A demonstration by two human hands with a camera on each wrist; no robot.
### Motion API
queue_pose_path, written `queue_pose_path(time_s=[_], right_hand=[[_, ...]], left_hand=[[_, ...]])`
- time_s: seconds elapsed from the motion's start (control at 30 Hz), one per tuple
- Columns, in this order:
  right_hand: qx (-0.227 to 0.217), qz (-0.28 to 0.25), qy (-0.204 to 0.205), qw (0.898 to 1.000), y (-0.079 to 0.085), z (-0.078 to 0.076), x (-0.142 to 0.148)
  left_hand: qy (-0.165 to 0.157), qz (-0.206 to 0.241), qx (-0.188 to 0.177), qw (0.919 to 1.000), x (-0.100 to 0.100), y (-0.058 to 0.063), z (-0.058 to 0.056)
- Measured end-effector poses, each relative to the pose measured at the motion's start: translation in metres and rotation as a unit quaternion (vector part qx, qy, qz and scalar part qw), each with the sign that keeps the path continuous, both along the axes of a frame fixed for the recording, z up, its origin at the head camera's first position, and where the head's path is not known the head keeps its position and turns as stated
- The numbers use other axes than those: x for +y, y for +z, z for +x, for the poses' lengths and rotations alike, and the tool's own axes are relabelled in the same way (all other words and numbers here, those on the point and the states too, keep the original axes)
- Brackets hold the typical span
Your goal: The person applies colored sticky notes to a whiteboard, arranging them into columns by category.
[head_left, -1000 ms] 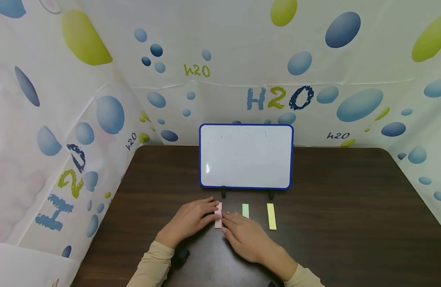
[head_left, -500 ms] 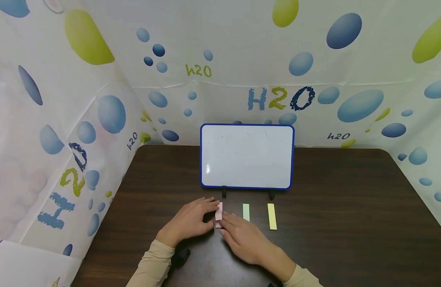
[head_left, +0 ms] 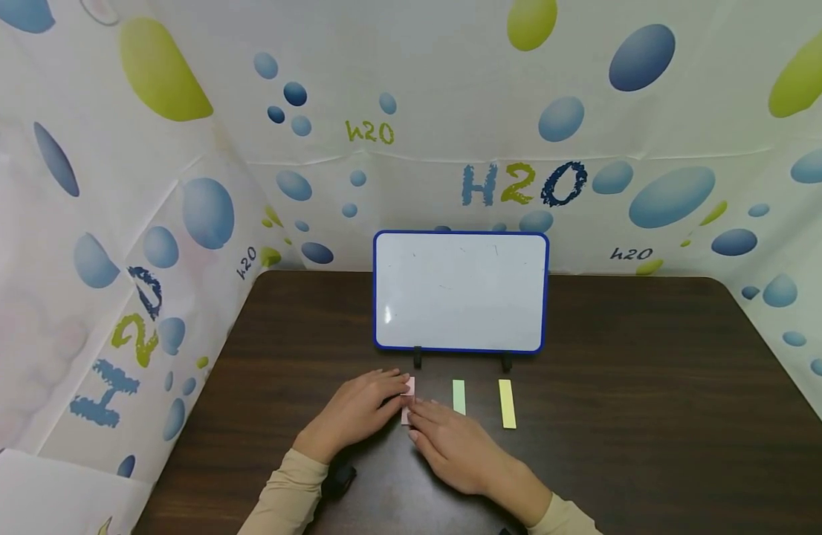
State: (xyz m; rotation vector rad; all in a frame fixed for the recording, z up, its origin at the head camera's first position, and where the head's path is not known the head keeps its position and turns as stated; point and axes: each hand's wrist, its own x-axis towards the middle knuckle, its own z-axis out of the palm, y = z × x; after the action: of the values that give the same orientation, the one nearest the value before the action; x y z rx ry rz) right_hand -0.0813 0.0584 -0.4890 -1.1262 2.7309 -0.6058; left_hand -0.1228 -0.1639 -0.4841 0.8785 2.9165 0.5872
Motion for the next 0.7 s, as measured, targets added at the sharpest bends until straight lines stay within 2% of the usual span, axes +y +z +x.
queue_pose_path(time_s=[0.2,0.43,0.57,0.7], right_hand=[[-0.011,0.006,0.007,1.000,-0.0024,0.0013,-0.0019],[0.019,0.010,0.010,1.000,-0.0052,-0.0047,-0.0044],[0.015,0.017,0.008,1.000,-0.0049,-0.0062,-0.0047],[-0.002,0.028,0.011,1.000,-0.0033,-0.0057,-0.0051]], left_hand=[[-0.001,0.003,0.003,1.0000,-0.0003,-0.0014,0.0002],[-0.001,0.006,0.002,1.0000,0.0010,-0.0005,-0.0018],[0.003,-0.006,0.006,1.0000,0.0034,0.0013,-0.0019],[0.003,-0.016,0.034,0.9993,0.0076,0.0019,-0.0009]])
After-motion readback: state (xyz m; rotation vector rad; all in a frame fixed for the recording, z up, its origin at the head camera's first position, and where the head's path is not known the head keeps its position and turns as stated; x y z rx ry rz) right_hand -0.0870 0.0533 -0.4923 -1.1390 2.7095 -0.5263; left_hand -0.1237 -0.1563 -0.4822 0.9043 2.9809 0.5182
